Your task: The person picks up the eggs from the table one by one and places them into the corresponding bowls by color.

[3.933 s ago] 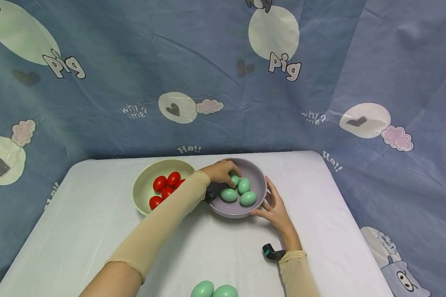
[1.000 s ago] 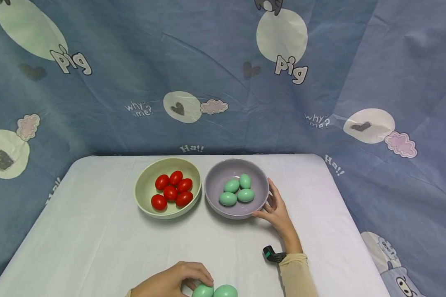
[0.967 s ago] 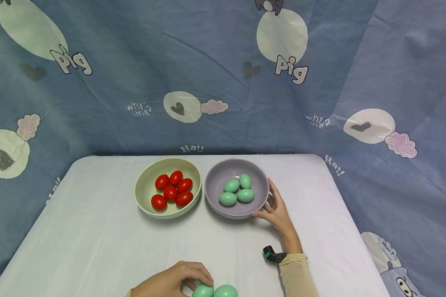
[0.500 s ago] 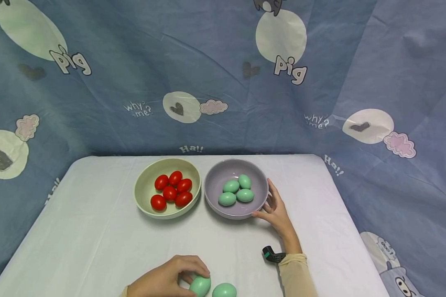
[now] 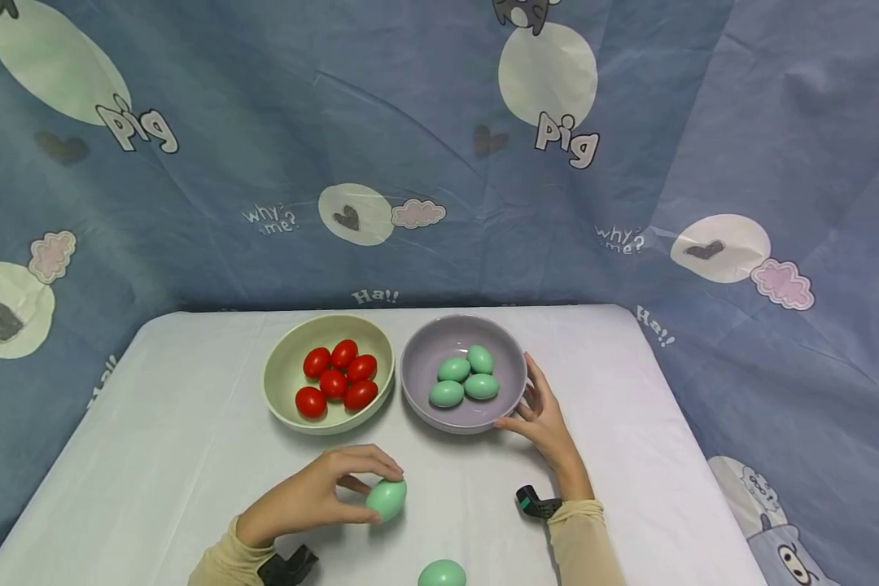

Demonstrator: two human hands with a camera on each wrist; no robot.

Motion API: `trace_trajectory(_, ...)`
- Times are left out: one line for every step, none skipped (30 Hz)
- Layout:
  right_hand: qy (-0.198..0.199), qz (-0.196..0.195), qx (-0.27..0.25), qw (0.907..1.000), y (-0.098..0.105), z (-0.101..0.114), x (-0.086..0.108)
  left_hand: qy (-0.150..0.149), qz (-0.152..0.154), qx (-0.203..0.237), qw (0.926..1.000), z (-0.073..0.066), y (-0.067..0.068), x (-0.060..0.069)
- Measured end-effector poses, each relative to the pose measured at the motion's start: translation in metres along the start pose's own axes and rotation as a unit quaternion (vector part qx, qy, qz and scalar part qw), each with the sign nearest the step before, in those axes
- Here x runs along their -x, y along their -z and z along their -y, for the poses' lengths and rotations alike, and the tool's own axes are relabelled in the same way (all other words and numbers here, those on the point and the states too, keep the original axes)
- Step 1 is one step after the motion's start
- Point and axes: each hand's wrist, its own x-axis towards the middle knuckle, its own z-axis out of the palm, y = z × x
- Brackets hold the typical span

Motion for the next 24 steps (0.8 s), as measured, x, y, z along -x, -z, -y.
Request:
trace_trajectory(0.0, 0.0, 0.0, 1.0, 0.0, 0.0, 0.0, -0.001, -0.004, -0.002, 1.0, -0.002, 0.003, -0.004)
trace_trajectory(0.0, 0.0, 0.0, 1.0, 0.0, 0.0, 0.0, -0.004, -0.008, -0.005, 0.9999, -0.004, 0.006, -0.009)
trace_trajectory(0.0, 0.0, 0.0, 1.0, 0.0, 0.0, 0.0, -0.006, -0.011, -0.007, 0.9999, -0.005, 0.01, -0.013)
trace_trajectory(0.001, 0.0, 0.0, 1.0, 0.0, 0.0, 0.0, -0.009, -0.014, -0.008, 0.9998, -0.007, 0.013, -0.019)
trace_trajectory(0.001, 0.0, 0.0, 1.0, 0.001, 0.0, 0.0, -0.011, -0.016, -0.008, 0.9998, -0.009, 0.015, -0.024)
trace_trajectory(0.002, 0.0, 0.0, 1.0, 0.001, 0.0, 0.0, -0.014, -0.019, -0.009, 0.9997, -0.01, 0.018, -0.029)
trace_trajectory(0.002, 0.0, 0.001, 1.0, 0.001, 0.0, -0.001, -0.017, -0.022, -0.009, 0.9996, -0.011, 0.02, -0.035)
trace_trajectory(0.002, 0.0, 0.002, 1.0, 0.001, 0.0, -0.001, -0.021, -0.024, -0.012, 0.9994, -0.013, 0.023, -0.04)
trace_trajectory(0.003, 0.0, 0.002, 1.0, 0.001, 0.0, -0.001, -0.023, -0.025, -0.015, 0.9993, -0.014, 0.026, -0.046)
trace_trajectory(0.003, 0.0, 0.002, 1.0, 0.002, 0.0, -0.001, -0.025, -0.027, -0.016, 0.9992, -0.016, 0.028, -0.051)
trace_trajectory(0.003, -0.001, 0.002, 1.0, 0.002, 0.0, -0.001, -0.026, -0.029, -0.019, 0.9991, -0.017, 0.031, -0.057)
trace_trajectory(0.003, -0.001, 0.001, 1.0, 0.002, 0.0, -0.001, -0.027, -0.03, -0.023, 0.9989, -0.018, 0.034, -0.063)
trace_trajectory(0.003, -0.001, 0.001, 1.0, 0.002, 0.0, 0.0, -0.026, -0.03, -0.025, 0.9989, -0.019, 0.036, -0.069)
trace_trajectory(0.002, -0.001, 0.0, 1.0, 0.002, 0.0, 0.0, -0.026, -0.029, -0.03, 0.9988, -0.02, 0.039, -0.074)
trace_trajectory(0.001, -0.001, -0.001, 1.0, 0.002, 0.0, 0.0, -0.024, -0.029, -0.033, 0.9988, -0.02, 0.041, -0.08)
trace_trajectory(0.0, -0.001, 0.0, 1.0, 0.002, 0.0, 0.0, -0.023, -0.027, -0.036, 0.9987, -0.02, 0.043, -0.085)
trace_trajectory(0.0, -0.001, 0.0, 1.0, 0.002, 0.0, 0.0, -0.024, -0.024, -0.039, 0.9987, -0.021, 0.045, -0.091)
trace_trajectory(-0.001, -0.002, 0.0, 1.0, 0.001, 0.0, 0.001, -0.023, -0.022, -0.041, 0.9986, -0.021, 0.047, -0.096)
trace_trajectory(-0.001, -0.002, 0.0, 1.0, 0.001, -0.001, 0.001, -0.024, -0.021, -0.043, 0.9986, -0.021, 0.049, -0.102)
trace_trajectory(-0.001, -0.002, 0.0, 1.0, 0.001, -0.001, 0.001, -0.024, -0.019, -0.046, 0.9985, -0.022, 0.052, -0.108)
trace_trajectory(-0.001, -0.003, 0.001, 1.0, 0.001, -0.001, 0.001, -0.023, -0.017, -0.048, 0.9985, -0.023, 0.054, -0.113)
trace_trajectory(-0.001, -0.003, 0.002, 1.0, 0.0, -0.001, 0.0, -0.021, -0.014, -0.049, 0.9985, -0.024, 0.056, -0.12)
trace_trajectory(-0.001, -0.003, 0.001, 1.0, 0.0, 0.0, 0.0, -0.02, -0.01, -0.051, 0.9985, -0.024, 0.059, -0.126)
trace_trajectory(-0.002, -0.004, 0.001, 1.0, 0.0, 0.0, 0.0, -0.017, -0.009, -0.057, 0.9982, -0.024, 0.061, -0.133)
